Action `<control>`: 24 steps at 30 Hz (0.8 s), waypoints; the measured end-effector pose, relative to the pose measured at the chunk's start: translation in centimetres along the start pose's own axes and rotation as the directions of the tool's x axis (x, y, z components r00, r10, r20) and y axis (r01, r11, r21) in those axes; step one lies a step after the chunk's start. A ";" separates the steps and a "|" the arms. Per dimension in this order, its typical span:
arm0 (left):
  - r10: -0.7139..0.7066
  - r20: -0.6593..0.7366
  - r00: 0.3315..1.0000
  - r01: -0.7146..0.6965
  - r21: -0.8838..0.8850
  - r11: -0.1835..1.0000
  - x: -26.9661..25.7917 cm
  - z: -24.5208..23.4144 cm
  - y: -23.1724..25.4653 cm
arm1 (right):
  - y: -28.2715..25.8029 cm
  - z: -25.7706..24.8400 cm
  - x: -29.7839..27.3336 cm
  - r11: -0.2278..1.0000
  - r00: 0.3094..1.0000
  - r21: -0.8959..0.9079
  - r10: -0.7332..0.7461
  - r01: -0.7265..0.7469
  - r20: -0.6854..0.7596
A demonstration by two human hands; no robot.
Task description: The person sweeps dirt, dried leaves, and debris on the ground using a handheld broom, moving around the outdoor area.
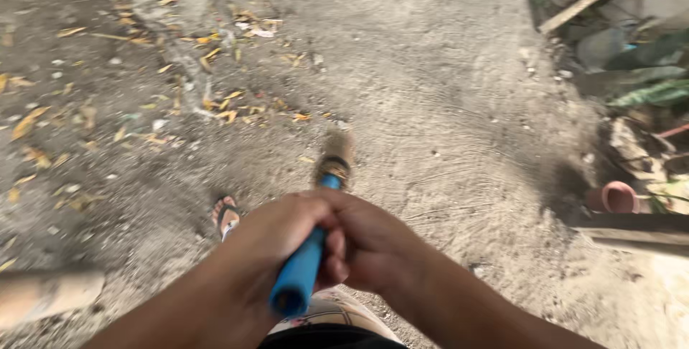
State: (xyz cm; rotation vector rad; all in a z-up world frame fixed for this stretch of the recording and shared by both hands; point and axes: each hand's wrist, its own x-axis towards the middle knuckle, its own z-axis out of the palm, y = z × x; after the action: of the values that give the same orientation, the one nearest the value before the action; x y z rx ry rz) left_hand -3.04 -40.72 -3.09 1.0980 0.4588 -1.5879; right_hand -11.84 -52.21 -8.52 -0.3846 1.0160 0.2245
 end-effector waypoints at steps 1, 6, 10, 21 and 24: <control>-0.008 0.081 0.997 0.010 -0.014 1.000 1.5 0.1 0.2 | -0.6 -1.0 0.1 0.999 0.996 0.040 0.006 -0.010 0.087; -0.061 0.291 0.955 0.116 -0.178 0.977 7.9 -1.1 1.8 | -2.2 -0.6 4.1 0.999 0.997 -0.009 -0.033 0.033 -0.073; -0.001 -0.051 0.999 -0.004 -0.110 0.994 5.9 -5.7 3.1 | -0.4 3.5 8.1 0.990 0.997 -0.128 0.067 -0.063 0.035; 0.163 -0.451 0.878 -0.070 0.216 0.974 -1.7 -3.3 8.4 | 0.3 10.1 8.8 0.993 0.942 -0.079 0.112 -0.092 0.315; 0.038 -0.206 0.978 -0.019 0.092 0.996 -1.9 -3.8 8.6 | -0.6 9.8 5.3 0.991 0.963 -0.134 0.042 -0.006 0.266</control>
State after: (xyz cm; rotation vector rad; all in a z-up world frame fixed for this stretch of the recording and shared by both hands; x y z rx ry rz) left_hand 6.30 -39.59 -1.27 1.3409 0.5114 -1.4876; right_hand -1.30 -48.74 -8.34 -0.4494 0.7405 0.3572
